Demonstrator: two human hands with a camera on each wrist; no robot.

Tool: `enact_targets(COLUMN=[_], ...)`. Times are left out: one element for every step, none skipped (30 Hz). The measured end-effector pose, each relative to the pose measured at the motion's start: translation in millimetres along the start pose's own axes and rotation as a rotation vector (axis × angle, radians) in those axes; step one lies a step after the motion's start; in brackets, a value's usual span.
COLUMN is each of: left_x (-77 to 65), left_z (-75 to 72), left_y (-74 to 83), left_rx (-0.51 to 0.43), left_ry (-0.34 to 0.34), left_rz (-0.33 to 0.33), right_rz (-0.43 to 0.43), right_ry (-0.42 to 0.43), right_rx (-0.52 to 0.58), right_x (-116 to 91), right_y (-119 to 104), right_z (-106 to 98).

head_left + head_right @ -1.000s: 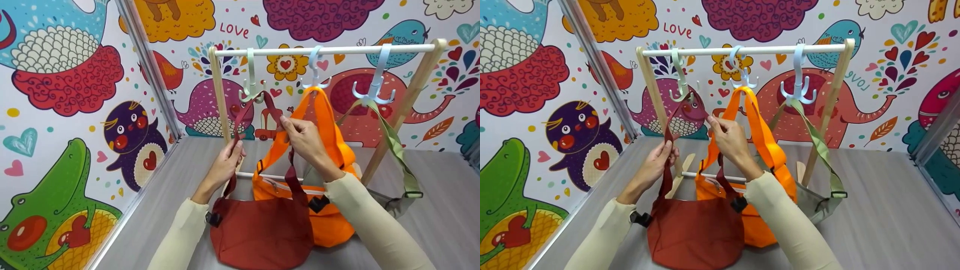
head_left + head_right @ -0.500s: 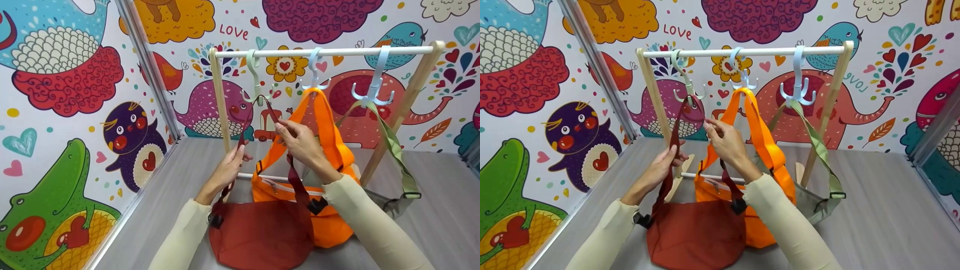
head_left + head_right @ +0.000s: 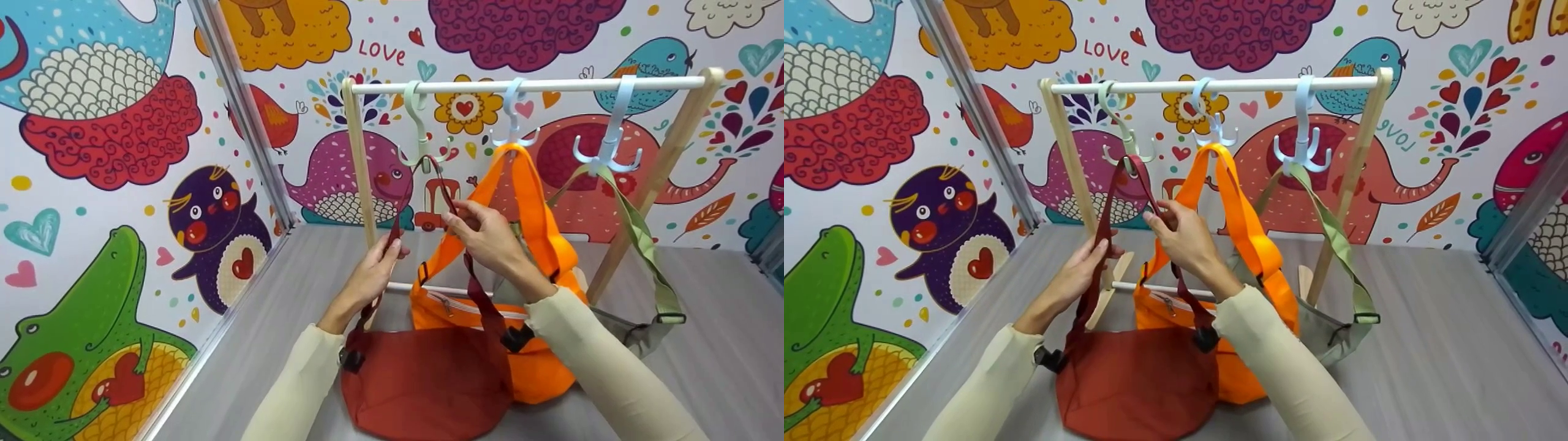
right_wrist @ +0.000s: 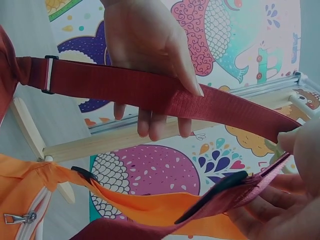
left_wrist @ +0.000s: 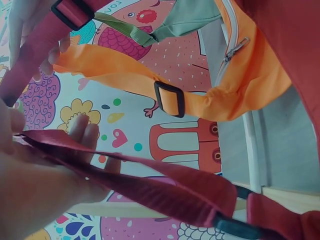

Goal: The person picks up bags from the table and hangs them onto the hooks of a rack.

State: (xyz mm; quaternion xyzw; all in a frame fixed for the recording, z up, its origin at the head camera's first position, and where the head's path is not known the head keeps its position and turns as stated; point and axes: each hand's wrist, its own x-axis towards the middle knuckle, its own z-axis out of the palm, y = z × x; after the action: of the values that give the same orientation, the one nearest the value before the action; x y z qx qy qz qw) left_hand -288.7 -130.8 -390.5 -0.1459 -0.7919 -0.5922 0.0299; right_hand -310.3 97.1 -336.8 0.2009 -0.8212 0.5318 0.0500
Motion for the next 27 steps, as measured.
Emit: enact_targets(left_x=[-0.4, -0.9, -1.3, -1.8, -2.1, -2.5, -3.0, -3.2, -3.4, -3.9, -3.9, -4.0, -4.1, -4.1, -3.9, -3.8, -3.7, -4.0, -4.3, -4.7, -5.1, -5.8, -6.4, -7.0, -7.5, -7.9, -8.1], left_z=[-0.1, -0.1, 0.0, 0.1, 0.2, 0.3, 0.4, 0.5, 0.5, 0.3, 0.1, -0.1, -0.2, -0.4, -0.6, -0.8, -0.9, -1.0, -1.1, -1.4, -1.6, -1.9, -2.3, -2.6, -2.9, -3.2, -3.6], left_y=[0.2, 0.1, 0.0, -0.3, -0.6, -0.9, -1.1, -1.5, -2.1, -2.5, -3.1, -3.5, -3.9, -4.3, -4.9, -4.9, -4.8, -4.6, -4.3, -4.1, -3.9, -3.2, -2.9, -2.7, -2.5, -2.4, -2.6], left_rx=[0.002, 0.004, 0.004, 0.002, 0.001, 0.002, 0.006, 0.011, 0.016, 0.026, 0.037, 0.044, 0.054, 0.061, 0.066, 0.067, 0.066, 0.068, 0.074, 0.078, 0.077, 0.076, 0.075, 0.074, 0.071, 0.066, 0.061], left_ry=[0.002, 0.001, -0.001, -0.003, -0.004, -0.003, -0.001, 0.002, 0.007, 0.012, 0.018, 0.023, 0.028, 0.031, 0.031, 0.031, 0.031, 0.030, 0.030, 0.029, 0.027, 0.028, 0.030, 0.030, 0.030, 0.031, 0.033], left_rz=[-0.004, -0.002, 0.000, 0.002, 0.007, 0.009, 0.015, 0.023, 0.025, 0.028, 0.030, 0.029, 0.031, 0.028, 0.027, 0.026, 0.024, 0.023, 0.023, 0.023, 0.024, 0.020, 0.017, 0.018, 0.020, 0.020, 0.021], right_rz=[-0.002, -0.004, -0.008, -0.012, -0.015, -0.017, -0.019, -0.022, -0.026, -0.029, -0.028, -0.027, -0.025, -0.020, -0.015, -0.010, -0.006, -0.003, -0.001, -0.001, -0.003, -0.006, -0.010, -0.015, -0.022, -0.029, -0.033], right_ry=[-0.005, -0.007, -0.011, -0.013, -0.015, -0.017, -0.017, -0.017, -0.019, -0.020, -0.021, -0.022, -0.023, -0.027, -0.030, -0.033, -0.034, -0.035, -0.034, -0.034, -0.029, -0.025, -0.021, -0.020, -0.020, -0.022, -0.025], right_rx=[-0.005, -0.011, -0.018, -0.022, -0.030, -0.040, -0.046, -0.050, -0.054, -0.058, -0.064, -0.068, -0.068, -0.068, -0.067, -0.067, -0.068, -0.067, -0.066, -0.067, -0.070, -0.072, -0.071, -0.067, -0.062, -0.058, -0.056], right_x=[0, -1, -2, -3, -3, -4, -5, -5, -6, -6, -7, -7, -8, -8, -8, -9, -9, -10, -10, -11, -12, -13, -13, -14, -16, -17, -19], right_y=[1, 1, 2, 2, 2, 3, 4, 4, 5, 5, 6, 6, 6, 6, 7, 7, 7, 7, 7, 7, 6, 6, 6, 6, 6, 7, 7], right_z=[0, 0, 1, 1, 1, 1, 1, 0, 0, 0, 0, -1, -1, -2, -2, -3, -3, -4, -4, -5, -5, -6, -7, -8, -9, -10, -11])
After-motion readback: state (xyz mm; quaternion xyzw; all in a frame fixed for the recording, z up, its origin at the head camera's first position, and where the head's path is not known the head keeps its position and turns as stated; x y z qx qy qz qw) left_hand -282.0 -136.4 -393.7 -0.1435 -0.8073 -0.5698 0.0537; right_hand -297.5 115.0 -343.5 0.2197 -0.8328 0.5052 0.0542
